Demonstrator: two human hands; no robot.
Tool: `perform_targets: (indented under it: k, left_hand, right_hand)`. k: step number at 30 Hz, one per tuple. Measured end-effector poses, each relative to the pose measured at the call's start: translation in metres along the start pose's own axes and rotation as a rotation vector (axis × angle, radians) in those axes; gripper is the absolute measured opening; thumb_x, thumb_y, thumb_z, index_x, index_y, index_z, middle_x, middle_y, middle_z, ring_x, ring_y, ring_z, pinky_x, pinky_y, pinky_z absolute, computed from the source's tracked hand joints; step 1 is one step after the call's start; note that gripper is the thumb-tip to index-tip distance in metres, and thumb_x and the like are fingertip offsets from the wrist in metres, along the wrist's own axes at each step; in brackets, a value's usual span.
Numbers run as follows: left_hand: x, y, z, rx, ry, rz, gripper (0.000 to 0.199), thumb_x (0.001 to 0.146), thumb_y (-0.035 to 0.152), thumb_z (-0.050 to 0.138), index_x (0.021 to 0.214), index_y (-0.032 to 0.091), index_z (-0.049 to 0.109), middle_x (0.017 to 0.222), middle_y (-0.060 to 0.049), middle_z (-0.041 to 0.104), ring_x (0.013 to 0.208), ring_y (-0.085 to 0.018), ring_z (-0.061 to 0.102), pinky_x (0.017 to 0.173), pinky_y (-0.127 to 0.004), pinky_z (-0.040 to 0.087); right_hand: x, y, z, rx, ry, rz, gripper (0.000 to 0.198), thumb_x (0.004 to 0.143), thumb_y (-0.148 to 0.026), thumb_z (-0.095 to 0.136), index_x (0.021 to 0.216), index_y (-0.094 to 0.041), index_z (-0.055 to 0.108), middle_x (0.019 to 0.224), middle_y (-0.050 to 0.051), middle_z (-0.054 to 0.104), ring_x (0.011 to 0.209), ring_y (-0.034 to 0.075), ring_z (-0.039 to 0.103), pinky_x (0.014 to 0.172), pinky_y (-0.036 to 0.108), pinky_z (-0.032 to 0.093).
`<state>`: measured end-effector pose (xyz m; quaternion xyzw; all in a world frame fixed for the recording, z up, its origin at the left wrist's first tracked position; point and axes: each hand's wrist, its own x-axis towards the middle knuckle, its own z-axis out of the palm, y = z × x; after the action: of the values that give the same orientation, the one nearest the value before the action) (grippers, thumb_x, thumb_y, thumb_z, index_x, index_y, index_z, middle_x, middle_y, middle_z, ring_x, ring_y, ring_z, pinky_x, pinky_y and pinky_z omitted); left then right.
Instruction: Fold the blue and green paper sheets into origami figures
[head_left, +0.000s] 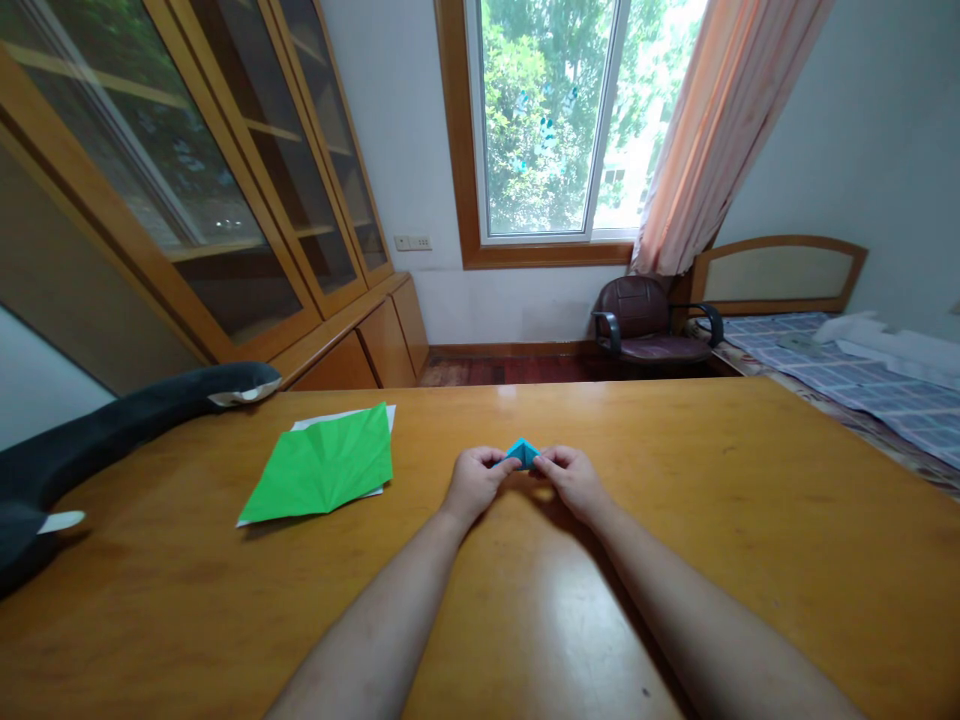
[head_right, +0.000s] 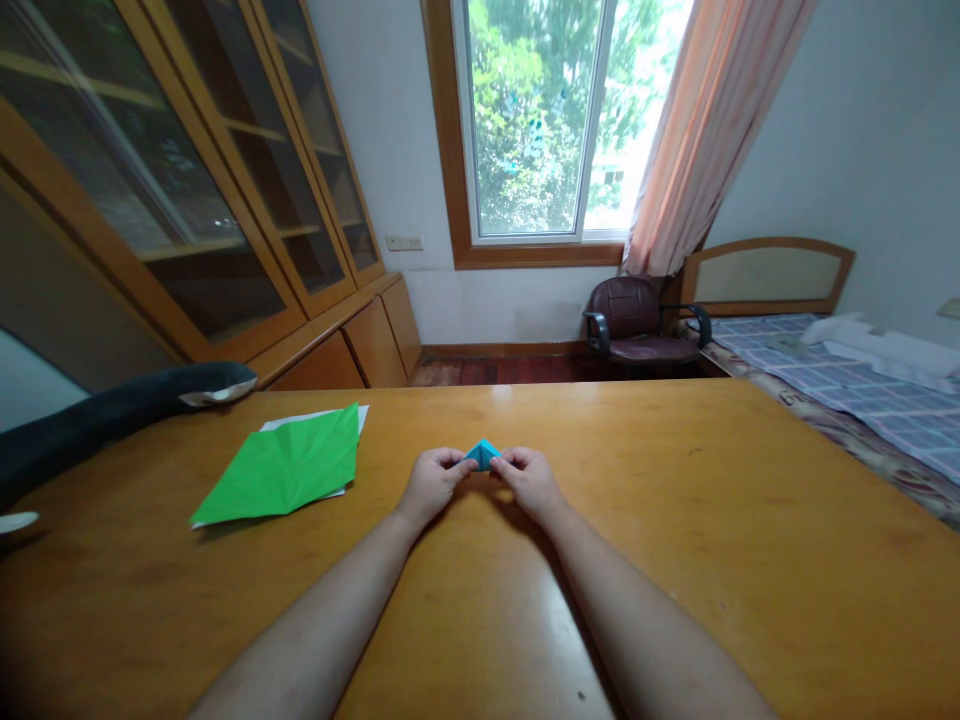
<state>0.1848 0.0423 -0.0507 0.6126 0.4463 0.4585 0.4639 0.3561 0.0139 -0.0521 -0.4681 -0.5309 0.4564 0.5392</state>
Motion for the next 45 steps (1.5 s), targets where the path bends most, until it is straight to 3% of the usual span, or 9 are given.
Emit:
perform_targets:
  k: [11, 24, 31, 45]
  left_hand:
    - [0.001, -0.007, 0.009, -0.052, 0.041, 0.049, 0.024, 0.068, 0.036, 0.072, 0.076, 0.013, 0.069, 0.069, -0.002, 0.068, 0.064, -0.014, 0.059, 0.063, -0.024, 0.048]
    - [0.000, -0.007, 0.015, -0.088, 0.033, 0.026, 0.030, 0.071, 0.027, 0.070, 0.098, 0.014, 0.071, 0.092, -0.007, 0.074, 0.082, -0.019, 0.067, 0.079, -0.031, 0.053]
    - [-0.001, -0.006, 0.015, -0.104, 0.011, 0.047, 0.026, 0.073, 0.026, 0.067, 0.096, 0.013, 0.071, 0.092, -0.008, 0.073, 0.083, -0.019, 0.067, 0.079, -0.031, 0.053]
    - [-0.001, -0.006, 0.016, -0.163, -0.002, 0.011, 0.018, 0.070, 0.026, 0.070, 0.082, 0.013, 0.068, 0.081, -0.006, 0.072, 0.075, -0.017, 0.066, 0.073, -0.029, 0.053]
  right_hand:
    - [0.002, 0.009, 0.009, 0.076, 0.148, 0.073, 0.043, 0.059, -0.058, 0.073, 0.063, -0.021, 0.052, 0.049, -0.001, 0.060, 0.045, 0.013, 0.052, 0.045, 0.025, 0.040]
    - [0.005, 0.013, 0.010, 0.102, 0.149, 0.077, 0.041, 0.059, -0.051, 0.074, 0.066, -0.022, 0.047, 0.046, -0.005, 0.055, 0.042, 0.011, 0.049, 0.043, 0.023, 0.037]
    - [0.006, 0.015, 0.009, 0.130, 0.150, 0.087, 0.041, 0.055, -0.048, 0.077, 0.077, -0.018, 0.060, 0.057, -0.003, 0.061, 0.049, 0.012, 0.053, 0.050, 0.025, 0.043]
    - [0.005, 0.014, 0.009, 0.023, 0.195, 0.076, 0.033, 0.053, -0.044, 0.078, 0.068, -0.016, 0.066, 0.061, 0.002, 0.066, 0.055, 0.015, 0.056, 0.053, 0.027, 0.045]
